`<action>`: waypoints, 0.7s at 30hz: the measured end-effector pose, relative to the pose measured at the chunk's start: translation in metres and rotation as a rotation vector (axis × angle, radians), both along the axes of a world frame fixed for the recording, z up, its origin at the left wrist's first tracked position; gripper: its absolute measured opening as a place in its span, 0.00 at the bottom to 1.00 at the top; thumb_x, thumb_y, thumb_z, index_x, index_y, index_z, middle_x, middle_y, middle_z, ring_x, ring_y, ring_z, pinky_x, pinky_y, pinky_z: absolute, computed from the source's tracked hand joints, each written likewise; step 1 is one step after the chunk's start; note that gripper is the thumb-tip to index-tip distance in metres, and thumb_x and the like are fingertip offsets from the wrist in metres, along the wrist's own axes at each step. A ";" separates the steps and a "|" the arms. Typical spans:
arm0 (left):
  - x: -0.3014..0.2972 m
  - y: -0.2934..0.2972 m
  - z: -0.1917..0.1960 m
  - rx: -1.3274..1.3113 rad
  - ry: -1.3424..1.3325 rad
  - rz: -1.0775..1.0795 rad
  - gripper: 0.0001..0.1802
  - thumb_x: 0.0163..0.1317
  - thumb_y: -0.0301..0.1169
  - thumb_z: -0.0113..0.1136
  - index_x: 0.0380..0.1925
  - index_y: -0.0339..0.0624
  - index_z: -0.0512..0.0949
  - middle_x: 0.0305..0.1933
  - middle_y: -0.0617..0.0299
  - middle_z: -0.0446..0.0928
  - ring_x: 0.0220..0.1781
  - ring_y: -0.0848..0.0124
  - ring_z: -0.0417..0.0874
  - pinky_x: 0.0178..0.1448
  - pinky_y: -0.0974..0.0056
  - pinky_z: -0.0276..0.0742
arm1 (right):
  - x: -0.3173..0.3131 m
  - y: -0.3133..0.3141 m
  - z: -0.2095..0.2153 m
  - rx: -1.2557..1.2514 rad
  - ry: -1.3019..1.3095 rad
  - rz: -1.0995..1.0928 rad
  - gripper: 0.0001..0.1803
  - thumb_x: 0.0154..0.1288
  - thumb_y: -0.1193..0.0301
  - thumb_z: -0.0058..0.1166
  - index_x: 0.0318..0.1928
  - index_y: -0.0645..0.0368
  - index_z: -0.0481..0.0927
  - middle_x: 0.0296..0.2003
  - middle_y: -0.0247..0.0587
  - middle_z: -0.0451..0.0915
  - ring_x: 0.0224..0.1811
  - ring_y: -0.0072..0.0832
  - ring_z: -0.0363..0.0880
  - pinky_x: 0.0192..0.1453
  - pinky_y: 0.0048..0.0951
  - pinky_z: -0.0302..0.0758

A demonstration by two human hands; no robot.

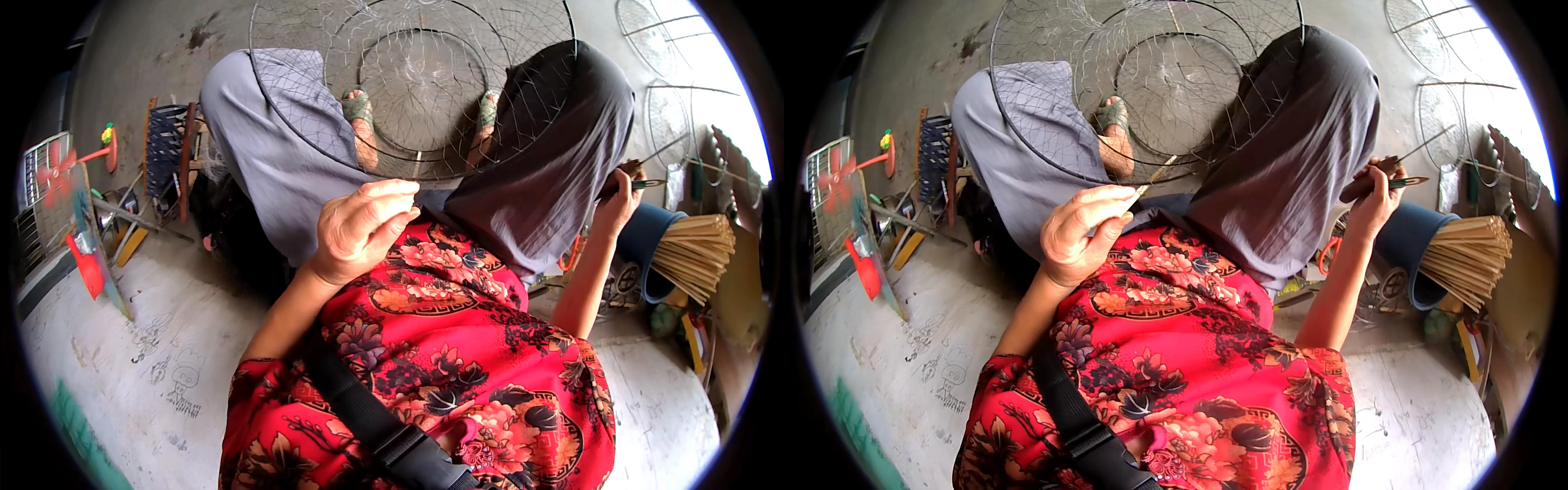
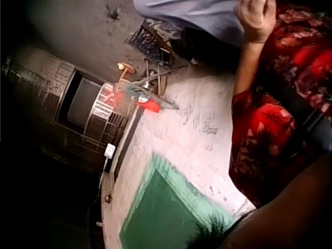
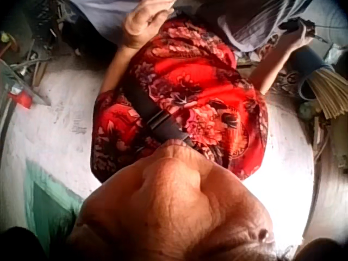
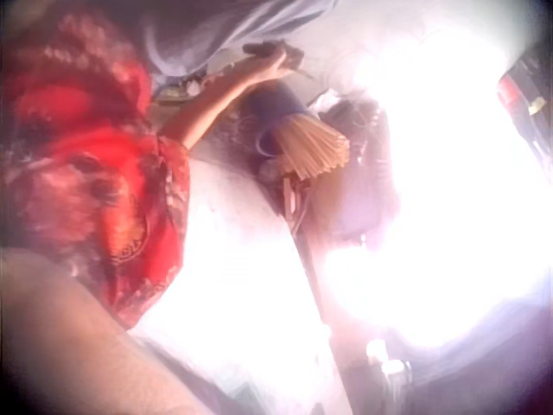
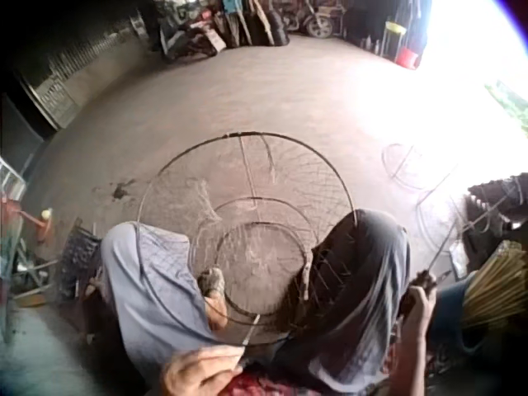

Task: The person is repairing a wire mesh fishing net using a green plastic needle tool and string. They weave the string through the mesh, knotting it to the wire frame, and occasionally using scissors to cut the thread.

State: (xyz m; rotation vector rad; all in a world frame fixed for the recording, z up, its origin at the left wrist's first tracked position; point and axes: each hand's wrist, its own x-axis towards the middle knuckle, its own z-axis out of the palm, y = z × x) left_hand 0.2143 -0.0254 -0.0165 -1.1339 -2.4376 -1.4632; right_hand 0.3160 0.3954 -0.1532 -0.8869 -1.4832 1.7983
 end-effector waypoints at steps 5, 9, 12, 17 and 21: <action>0.004 -0.001 -0.020 0.161 -0.507 -0.042 0.14 0.61 0.21 0.70 0.46 0.37 0.79 0.44 0.58 0.86 0.33 0.76 0.84 0.40 0.71 0.81 | -0.018 -0.111 0.161 0.183 -0.016 0.619 0.23 0.61 0.77 0.62 0.57 0.62 0.75 0.38 0.40 0.79 0.33 0.28 0.77 0.40 0.28 0.75; 0.001 0.003 -0.032 0.208 -0.458 -0.139 0.11 0.62 0.22 0.69 0.45 0.37 0.82 0.40 0.60 0.85 0.38 0.74 0.85 0.43 0.70 0.81 | -0.044 -0.164 0.172 0.675 -0.232 1.160 0.20 0.59 0.68 0.69 0.51 0.62 0.80 0.37 0.47 0.84 0.38 0.40 0.86 0.43 0.35 0.80; 0.006 0.018 -0.042 0.278 -0.494 -0.137 0.11 0.63 0.22 0.68 0.46 0.38 0.82 0.40 0.61 0.84 0.39 0.74 0.84 0.45 0.69 0.81 | -0.060 -0.165 0.157 0.735 -0.234 1.297 0.19 0.62 0.63 0.67 0.50 0.58 0.81 0.35 0.48 0.84 0.38 0.47 0.86 0.41 0.40 0.81; 0.011 0.025 -0.048 0.355 -0.647 -0.127 0.09 0.65 0.23 0.66 0.45 0.37 0.82 0.39 0.63 0.82 0.38 0.76 0.83 0.43 0.70 0.81 | -0.077 -0.160 0.157 0.799 -0.260 1.482 0.16 0.63 0.64 0.64 0.47 0.58 0.81 0.29 0.51 0.83 0.34 0.49 0.84 0.37 0.43 0.79; 0.006 0.023 -0.053 0.364 -0.639 -0.156 0.07 0.65 0.22 0.66 0.43 0.36 0.82 0.38 0.63 0.83 0.37 0.78 0.83 0.42 0.71 0.81 | -0.079 -0.160 0.158 0.878 -0.242 1.512 0.15 0.63 0.64 0.63 0.47 0.58 0.80 0.26 0.51 0.81 0.32 0.50 0.83 0.36 0.44 0.78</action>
